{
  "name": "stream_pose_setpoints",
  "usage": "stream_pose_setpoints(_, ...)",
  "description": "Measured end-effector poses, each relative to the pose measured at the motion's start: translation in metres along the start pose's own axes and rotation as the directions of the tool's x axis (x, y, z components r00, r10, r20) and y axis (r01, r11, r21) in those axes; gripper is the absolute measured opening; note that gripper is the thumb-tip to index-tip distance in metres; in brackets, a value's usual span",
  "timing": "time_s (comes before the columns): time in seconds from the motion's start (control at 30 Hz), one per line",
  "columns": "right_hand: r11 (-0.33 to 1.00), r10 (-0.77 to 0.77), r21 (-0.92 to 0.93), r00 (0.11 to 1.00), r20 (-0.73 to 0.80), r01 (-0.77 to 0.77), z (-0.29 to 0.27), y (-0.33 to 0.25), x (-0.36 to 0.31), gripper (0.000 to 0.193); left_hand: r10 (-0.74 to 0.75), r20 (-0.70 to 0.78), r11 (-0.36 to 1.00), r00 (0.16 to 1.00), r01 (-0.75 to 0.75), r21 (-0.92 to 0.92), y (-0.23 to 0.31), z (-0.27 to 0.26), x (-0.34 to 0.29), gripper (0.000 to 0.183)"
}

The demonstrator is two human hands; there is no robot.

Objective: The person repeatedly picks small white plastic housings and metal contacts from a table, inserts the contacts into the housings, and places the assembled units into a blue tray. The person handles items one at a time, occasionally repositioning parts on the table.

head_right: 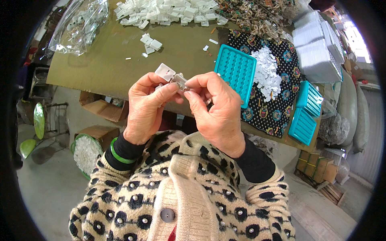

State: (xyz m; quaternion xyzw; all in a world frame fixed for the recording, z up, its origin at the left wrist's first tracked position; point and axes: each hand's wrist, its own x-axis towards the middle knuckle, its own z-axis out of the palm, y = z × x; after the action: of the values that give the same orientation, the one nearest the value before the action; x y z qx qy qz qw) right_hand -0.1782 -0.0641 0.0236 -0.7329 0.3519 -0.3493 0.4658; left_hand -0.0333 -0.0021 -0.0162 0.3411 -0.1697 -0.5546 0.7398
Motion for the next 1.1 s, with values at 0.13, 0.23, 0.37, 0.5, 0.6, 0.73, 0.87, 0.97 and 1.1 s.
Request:
stream_pose_setpoints(0.13,0.988,0.125,0.091,0.992,-0.004,-0.124,0.002,0.000,-0.007,0.013,0.057,-0.046,0.998,0.997,-0.055,0.031,-0.001,0.003,-0.002,0.015)
stream_pose_setpoints(0.23,0.999,0.037,-0.035,0.999,-0.008,-0.037,0.005,0.001,-0.007,0.013,0.138,-0.075,0.977,0.987,-0.124,0.173,0.000,0.004,-0.003,0.014)
stream_pose_setpoints(0.37,0.940,-0.202,-0.285,0.979,-0.021,0.187,0.012,0.003,-0.008,0.015,0.179,-0.109,0.972,0.978,-0.158,0.173,0.000,0.006,-0.007,0.014)
stream_pose_setpoints(0.5,0.886,-0.329,-0.351,0.944,-0.019,0.302,0.021,0.007,-0.006,0.019,0.222,-0.105,0.942,0.969,-0.186,0.280,0.000,0.004,-0.009,0.014)
stream_pose_setpoints(0.6,0.879,-0.355,-0.352,0.934,-0.032,0.322,0.024,0.009,-0.006,0.020,0.300,-0.094,0.895,0.949,-0.246,0.371,-0.001,0.004,-0.009,0.013)
stream_pose_setpoints(0.73,0.824,-0.415,-0.433,0.910,-0.021,0.366,0.026,0.010,-0.006,0.021,0.343,-0.095,0.886,0.935,-0.287,0.365,-0.002,0.004,-0.011,0.013)
stream_pose_setpoints(0.87,0.835,-0.429,-0.388,0.903,-0.015,0.390,0.027,0.012,-0.008,0.020,0.130,-0.097,0.991,0.987,-0.126,0.047,0.002,-0.002,-0.011,0.014)
stream_pose_setpoints(0.97,0.827,-0.440,-0.391,0.898,-0.002,0.404,0.027,0.014,-0.010,0.020,0.094,-0.071,0.995,0.993,-0.096,-0.023,0.003,-0.009,-0.009,0.013)
stream_pose_setpoints(1.1,0.787,-0.480,-0.433,0.877,0.019,0.440,0.024,0.014,-0.013,0.015,0.097,-0.067,0.994,0.993,-0.100,-0.040,0.003,-0.014,-0.008,0.013)
